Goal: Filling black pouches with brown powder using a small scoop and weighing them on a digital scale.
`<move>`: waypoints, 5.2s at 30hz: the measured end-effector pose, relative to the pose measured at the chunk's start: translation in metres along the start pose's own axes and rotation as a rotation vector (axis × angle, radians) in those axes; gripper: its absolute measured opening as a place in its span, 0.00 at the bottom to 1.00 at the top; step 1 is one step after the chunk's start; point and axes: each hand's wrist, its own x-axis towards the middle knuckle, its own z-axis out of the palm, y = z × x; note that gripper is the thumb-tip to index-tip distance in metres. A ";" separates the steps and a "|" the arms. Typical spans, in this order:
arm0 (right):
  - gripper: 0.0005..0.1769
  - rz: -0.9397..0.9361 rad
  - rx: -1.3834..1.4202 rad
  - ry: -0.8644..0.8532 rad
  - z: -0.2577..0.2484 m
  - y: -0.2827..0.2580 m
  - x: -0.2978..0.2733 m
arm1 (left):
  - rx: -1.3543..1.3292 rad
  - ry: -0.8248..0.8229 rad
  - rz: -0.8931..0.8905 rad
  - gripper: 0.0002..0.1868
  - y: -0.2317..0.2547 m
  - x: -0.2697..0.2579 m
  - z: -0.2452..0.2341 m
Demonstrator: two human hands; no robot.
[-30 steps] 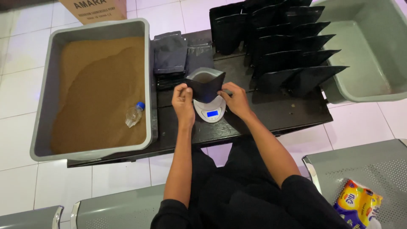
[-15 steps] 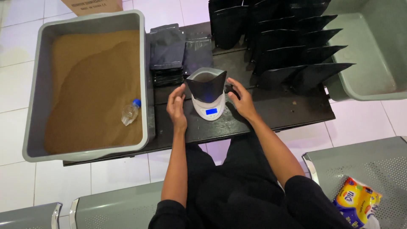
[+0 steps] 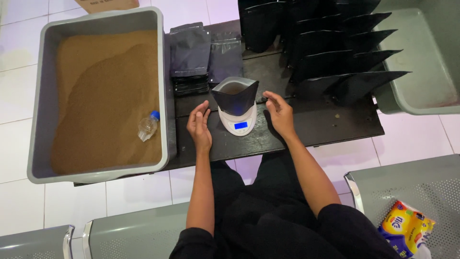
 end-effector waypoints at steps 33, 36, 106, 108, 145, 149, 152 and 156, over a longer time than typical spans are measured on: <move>0.17 0.032 -0.008 0.001 0.000 -0.014 -0.002 | 0.384 -0.200 0.115 0.44 0.019 -0.010 0.017; 0.16 0.042 -0.023 0.002 -0.002 -0.007 0.002 | 0.349 -0.191 0.107 0.43 0.016 -0.007 0.014; 0.16 -0.349 0.132 -0.254 -0.002 -0.177 0.031 | 0.454 -0.233 0.162 0.08 0.178 -0.016 0.127; 0.09 -0.399 0.193 -0.274 0.001 -0.191 0.029 | 0.456 -0.324 0.242 0.07 0.179 -0.019 0.129; 0.05 -0.433 0.144 -0.212 -0.021 -0.179 0.030 | 0.405 -0.550 0.225 0.28 0.179 -0.016 0.124; 0.08 -0.419 0.111 -0.210 -0.016 -0.175 0.029 | 0.407 -0.503 0.235 0.28 0.171 -0.013 0.118; 0.07 -0.409 0.100 -0.163 -0.014 -0.169 0.033 | 0.302 -0.527 0.203 0.29 0.164 -0.015 0.118; 0.05 -0.401 0.115 -0.103 -0.012 -0.169 0.036 | 0.338 -0.541 0.166 0.32 0.148 -0.015 0.110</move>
